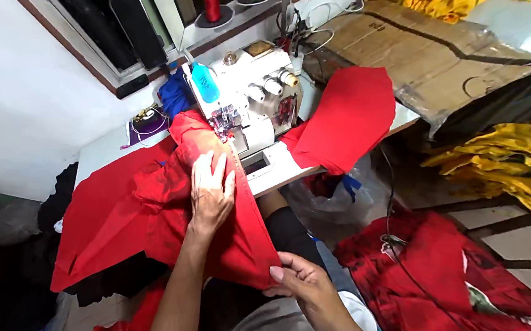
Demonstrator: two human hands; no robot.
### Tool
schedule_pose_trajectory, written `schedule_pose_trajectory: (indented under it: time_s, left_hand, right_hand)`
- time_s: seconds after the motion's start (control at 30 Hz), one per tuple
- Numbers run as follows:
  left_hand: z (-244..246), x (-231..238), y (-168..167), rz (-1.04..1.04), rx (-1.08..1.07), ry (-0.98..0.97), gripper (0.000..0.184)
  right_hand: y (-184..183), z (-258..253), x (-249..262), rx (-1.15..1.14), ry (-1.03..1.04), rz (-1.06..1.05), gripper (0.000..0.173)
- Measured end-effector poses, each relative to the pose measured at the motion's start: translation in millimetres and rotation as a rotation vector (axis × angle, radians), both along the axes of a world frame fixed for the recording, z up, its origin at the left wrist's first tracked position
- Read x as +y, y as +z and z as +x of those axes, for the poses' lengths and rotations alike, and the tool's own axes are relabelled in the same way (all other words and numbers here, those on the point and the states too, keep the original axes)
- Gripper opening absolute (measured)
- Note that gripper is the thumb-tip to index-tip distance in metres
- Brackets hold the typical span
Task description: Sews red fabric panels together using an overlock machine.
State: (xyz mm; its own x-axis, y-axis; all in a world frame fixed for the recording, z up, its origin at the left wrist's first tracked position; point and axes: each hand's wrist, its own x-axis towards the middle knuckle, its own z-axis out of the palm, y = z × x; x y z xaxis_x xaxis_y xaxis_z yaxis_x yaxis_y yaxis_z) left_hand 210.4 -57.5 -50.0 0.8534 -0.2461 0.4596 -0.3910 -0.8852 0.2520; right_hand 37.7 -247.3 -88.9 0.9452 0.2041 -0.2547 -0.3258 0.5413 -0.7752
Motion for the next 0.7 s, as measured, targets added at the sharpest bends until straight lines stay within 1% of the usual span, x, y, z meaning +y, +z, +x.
schedule_pose_trajectory:
  time_s: [0.03, 0.17, 0.27, 0.4, 0.57, 0.7]
  left_hand:
    - [4.2, 0.3, -1.0, 0.027, 0.008, 0.033, 0.047]
    - [8.5, 1.9, 4.9, 0.029, 0.059, 0.102, 0.047]
    - [25.4, 4.6, 9.8, 0.033, 0.089, 0.13, 0.047]
    - [57.5, 14.9, 16.9, 0.09, 0.131, 0.149, 0.049]
    - [103.0, 27.4, 29.7, 0.115, 0.241, 0.198, 0.052]
    - [133.7, 34.2, 32.9, 0.071, 0.232, 0.223, 0.043]
  right_hand:
    - [1.6, 0.2, -2.0, 0.004, 0.011, 0.022, 0.027]
    - [4.3, 13.1, -2.5, -0.005, 0.055, 0.133, 0.032]
    - [4.5, 38.2, 3.1, 0.0, 0.063, 0.222, 0.032]
    - [0.6, 78.5, 15.3, -0.01, 0.054, 0.315, 0.034]
    - [2.7, 129.5, 30.4, 0.004, 0.047, 0.324, 0.03]
    - [13.2, 169.0, 38.7, 0.063, 0.027, 0.332, 0.023]
